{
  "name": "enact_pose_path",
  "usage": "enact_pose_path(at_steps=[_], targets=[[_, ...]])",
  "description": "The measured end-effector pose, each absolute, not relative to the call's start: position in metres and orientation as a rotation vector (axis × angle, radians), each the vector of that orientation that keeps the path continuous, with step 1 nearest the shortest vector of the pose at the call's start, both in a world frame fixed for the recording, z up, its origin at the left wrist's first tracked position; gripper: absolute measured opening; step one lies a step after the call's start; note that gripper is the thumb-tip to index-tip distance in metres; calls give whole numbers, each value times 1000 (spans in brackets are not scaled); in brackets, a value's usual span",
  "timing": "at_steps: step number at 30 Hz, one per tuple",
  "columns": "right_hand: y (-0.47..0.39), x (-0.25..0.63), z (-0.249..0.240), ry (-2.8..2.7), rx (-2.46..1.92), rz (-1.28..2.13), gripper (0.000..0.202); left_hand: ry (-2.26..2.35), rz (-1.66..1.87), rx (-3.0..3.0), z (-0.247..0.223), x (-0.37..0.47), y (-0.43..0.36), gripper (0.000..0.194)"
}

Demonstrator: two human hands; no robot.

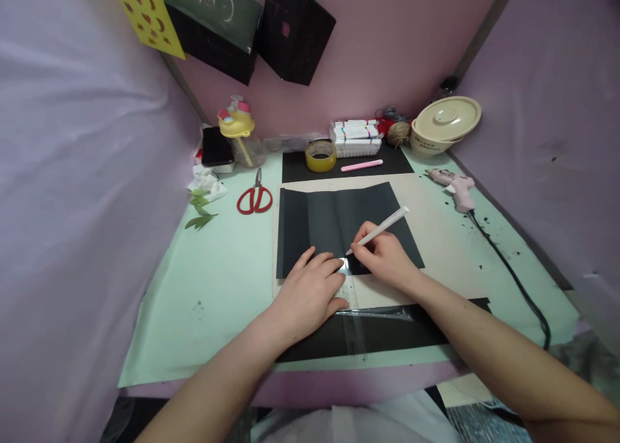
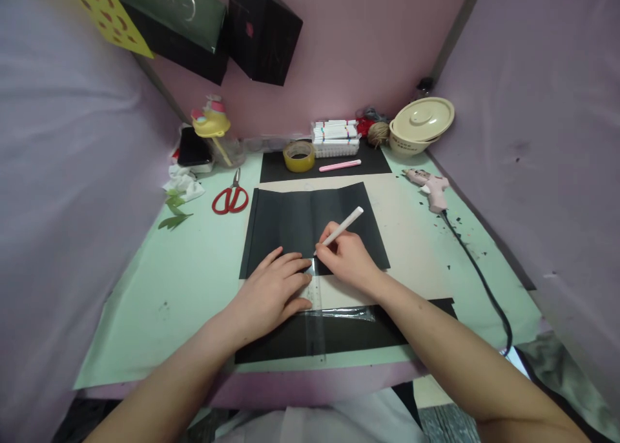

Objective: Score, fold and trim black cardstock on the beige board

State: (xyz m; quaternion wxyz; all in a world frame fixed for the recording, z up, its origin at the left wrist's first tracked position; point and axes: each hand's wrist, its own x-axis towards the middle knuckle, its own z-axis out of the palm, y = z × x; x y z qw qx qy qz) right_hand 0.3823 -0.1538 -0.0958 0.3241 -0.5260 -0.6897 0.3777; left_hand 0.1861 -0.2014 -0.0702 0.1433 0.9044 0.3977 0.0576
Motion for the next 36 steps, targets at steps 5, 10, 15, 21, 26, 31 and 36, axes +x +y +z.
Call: enact_pose_path(at_steps=[5, 10, 15, 21, 26, 31, 36], targets=[[-155, 383, -97, -1880, -1333, 970, 14, 1164, 154, 2605, -71, 186, -202, 26], [-156, 382, -98, -1900, -1302, 946, 14, 1156, 174, 2618, -73, 186, -202, 24], [-156, 381, -97, -1917, -1272, 934, 15, 1167, 153, 2614, -71, 186, -202, 24], [-157, 382, -98, -1928, -1284, 942, 14, 1164, 166, 2607, -71, 186, -202, 23], [-156, 383, -99, -1944, -1291, 927, 13, 1163, 150, 2596, -72, 186, -202, 24], [-157, 382, -101, -1945, -1289, 893, 14, 1167, 135, 2601, -71, 187, -202, 24], [-158, 386, -103, -1851, -1304, 862, 16, 1166, 149, 2603, -71, 186, -202, 24]])
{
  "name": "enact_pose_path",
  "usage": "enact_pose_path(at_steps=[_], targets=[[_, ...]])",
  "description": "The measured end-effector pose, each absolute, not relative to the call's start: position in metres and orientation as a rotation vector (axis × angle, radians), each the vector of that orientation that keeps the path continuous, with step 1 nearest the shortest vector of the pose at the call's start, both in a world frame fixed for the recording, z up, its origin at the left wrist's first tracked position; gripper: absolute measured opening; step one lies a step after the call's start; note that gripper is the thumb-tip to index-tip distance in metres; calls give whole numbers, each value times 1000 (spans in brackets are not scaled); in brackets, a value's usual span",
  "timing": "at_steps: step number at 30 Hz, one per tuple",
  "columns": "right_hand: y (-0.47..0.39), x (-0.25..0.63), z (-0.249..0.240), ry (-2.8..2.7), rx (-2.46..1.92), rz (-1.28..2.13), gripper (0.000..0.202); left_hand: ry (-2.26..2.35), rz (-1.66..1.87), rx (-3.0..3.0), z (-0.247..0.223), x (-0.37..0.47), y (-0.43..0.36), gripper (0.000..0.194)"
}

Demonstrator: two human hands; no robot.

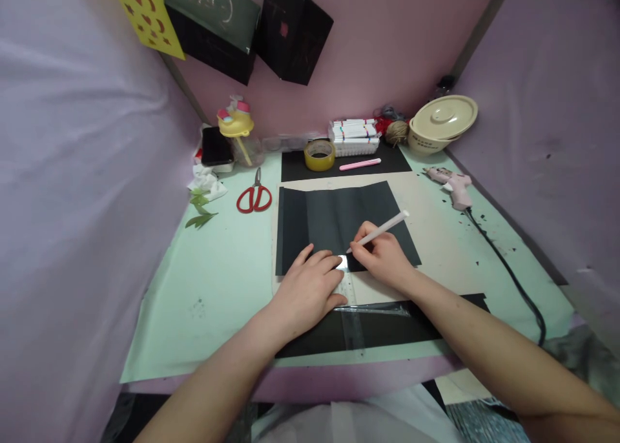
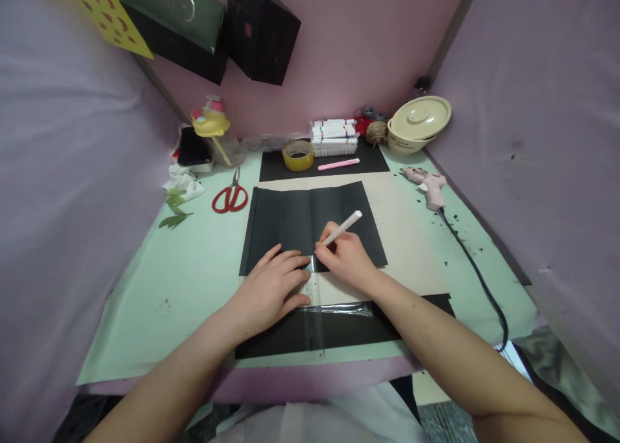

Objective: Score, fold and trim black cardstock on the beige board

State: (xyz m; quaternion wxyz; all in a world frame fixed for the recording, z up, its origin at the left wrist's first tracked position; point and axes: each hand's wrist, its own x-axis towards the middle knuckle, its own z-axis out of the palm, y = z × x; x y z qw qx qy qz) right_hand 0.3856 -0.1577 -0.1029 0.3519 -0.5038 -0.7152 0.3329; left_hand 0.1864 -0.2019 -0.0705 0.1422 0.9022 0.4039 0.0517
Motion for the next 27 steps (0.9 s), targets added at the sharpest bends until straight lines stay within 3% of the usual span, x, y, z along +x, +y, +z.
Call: enact_pose_path(at_steps=[6, 14, 27], targets=[[-156, 392, -106, -1724, -1245, 870, 19, 1162, 135, 2631, -71, 187, -203, 29], [-152, 394, -111, -2374, -1194, 509, 27, 1247, 59, 2729, -68, 187, -212, 39], [-149, 410, -99, -2351, -1209, 468, 22, 1371, -58, 2628, -59, 173, -204, 35]])
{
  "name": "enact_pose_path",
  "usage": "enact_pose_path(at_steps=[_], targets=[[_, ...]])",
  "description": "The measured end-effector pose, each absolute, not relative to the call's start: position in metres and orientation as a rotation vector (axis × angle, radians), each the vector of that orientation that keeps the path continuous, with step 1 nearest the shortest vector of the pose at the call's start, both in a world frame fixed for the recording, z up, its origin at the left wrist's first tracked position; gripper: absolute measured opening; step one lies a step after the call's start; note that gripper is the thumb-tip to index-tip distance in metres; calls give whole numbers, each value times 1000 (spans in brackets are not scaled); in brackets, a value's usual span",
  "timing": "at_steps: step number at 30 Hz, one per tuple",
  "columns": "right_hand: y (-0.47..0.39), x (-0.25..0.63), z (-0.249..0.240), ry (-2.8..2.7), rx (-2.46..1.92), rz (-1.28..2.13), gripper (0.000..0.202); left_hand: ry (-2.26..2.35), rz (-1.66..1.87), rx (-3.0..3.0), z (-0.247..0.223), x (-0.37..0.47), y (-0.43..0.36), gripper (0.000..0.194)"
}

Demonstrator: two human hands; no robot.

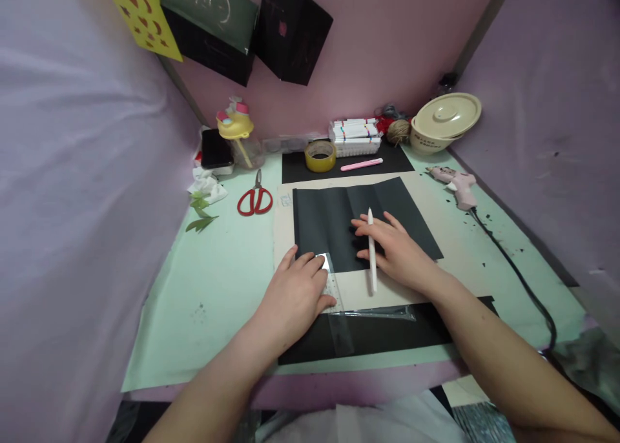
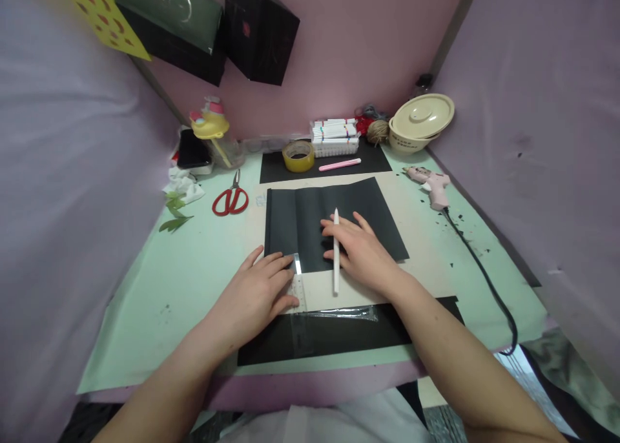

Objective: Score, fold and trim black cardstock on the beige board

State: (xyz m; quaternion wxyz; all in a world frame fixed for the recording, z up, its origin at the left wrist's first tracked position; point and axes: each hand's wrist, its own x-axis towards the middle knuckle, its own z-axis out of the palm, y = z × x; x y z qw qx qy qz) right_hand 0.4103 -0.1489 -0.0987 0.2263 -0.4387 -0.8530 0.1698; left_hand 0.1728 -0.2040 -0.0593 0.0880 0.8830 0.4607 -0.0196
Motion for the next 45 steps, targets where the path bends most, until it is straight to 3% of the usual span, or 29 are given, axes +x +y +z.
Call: enact_pose_path(at_steps=[5, 10, 25, 45], targets=[[-162, 385, -97, -2430, -957, 630, 19, 1359, -47, 2631, -61, 173, -204, 32], [-162, 382, -106, -2433, -981, 737, 20, 1333, -31, 2630, -61, 171, -202, 25], [-161, 384, -106, -2408, -969, 751, 22, 1313, 5, 2645, -61, 173, -203, 13], [-162, 384, -102, -2411, -973, 760, 20, 1340, 1, 2656, -61, 174, -203, 16]])
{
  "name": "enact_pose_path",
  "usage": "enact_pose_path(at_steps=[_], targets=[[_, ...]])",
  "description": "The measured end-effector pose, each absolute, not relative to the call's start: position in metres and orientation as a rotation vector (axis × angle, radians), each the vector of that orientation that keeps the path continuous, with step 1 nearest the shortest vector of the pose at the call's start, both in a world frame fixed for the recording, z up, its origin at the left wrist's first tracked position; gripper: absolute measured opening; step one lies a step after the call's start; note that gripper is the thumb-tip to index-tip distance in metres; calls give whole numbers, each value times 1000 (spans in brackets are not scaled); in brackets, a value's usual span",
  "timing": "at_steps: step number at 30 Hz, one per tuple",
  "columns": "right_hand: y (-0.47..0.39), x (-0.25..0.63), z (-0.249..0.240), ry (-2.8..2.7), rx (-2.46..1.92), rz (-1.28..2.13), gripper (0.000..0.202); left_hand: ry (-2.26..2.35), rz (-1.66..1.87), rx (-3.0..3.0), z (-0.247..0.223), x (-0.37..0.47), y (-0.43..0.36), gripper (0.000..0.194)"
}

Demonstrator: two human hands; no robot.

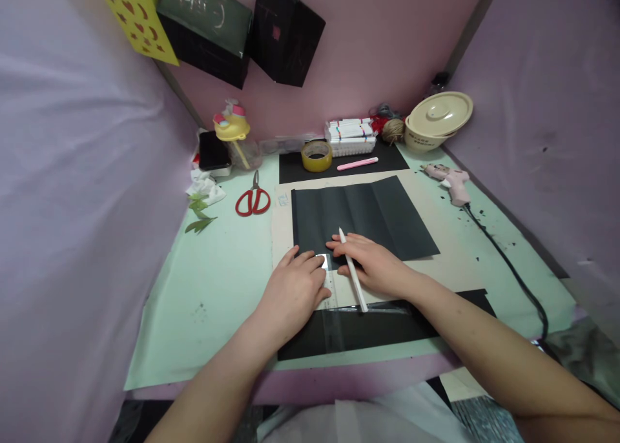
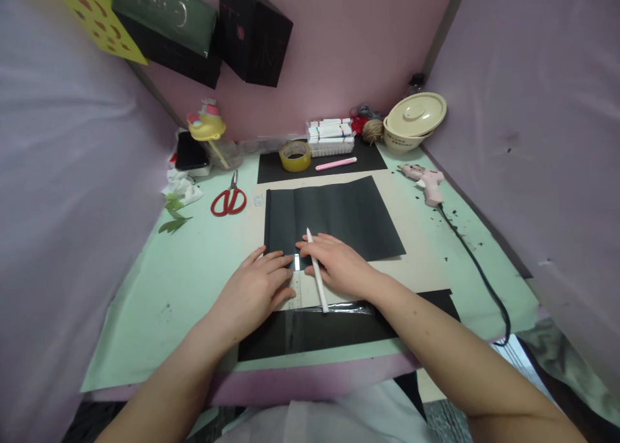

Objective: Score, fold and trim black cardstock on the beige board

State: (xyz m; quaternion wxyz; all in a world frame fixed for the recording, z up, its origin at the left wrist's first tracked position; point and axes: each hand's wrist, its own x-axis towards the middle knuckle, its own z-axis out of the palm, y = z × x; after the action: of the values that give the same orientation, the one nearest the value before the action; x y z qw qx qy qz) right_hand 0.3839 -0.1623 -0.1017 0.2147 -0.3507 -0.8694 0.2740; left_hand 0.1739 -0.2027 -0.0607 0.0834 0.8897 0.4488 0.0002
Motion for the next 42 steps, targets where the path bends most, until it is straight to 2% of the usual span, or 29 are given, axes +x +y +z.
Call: enact_pose_path(at_steps=[8, 19, 26, 32, 42], targets=[[-162, 383, -103, -2422, -979, 742, 20, 1334, 24, 2646, -63, 173, -203, 25], [-162, 385, -107, -2394, -949, 761, 26, 1333, 17, 2631, -64, 176, -203, 21], [-167, 385, -87, -1963, -1060, 750, 29, 1317, 83, 2672, -63, 175, -204, 18], [-154, 365, -83, -1788, -1301, 1046, 20, 1369, 14, 2666, -60, 176, -205, 15], [-152, 354, -99, -1794, -1319, 956, 22, 1381, -27, 2667, -60, 177, -206, 16]])
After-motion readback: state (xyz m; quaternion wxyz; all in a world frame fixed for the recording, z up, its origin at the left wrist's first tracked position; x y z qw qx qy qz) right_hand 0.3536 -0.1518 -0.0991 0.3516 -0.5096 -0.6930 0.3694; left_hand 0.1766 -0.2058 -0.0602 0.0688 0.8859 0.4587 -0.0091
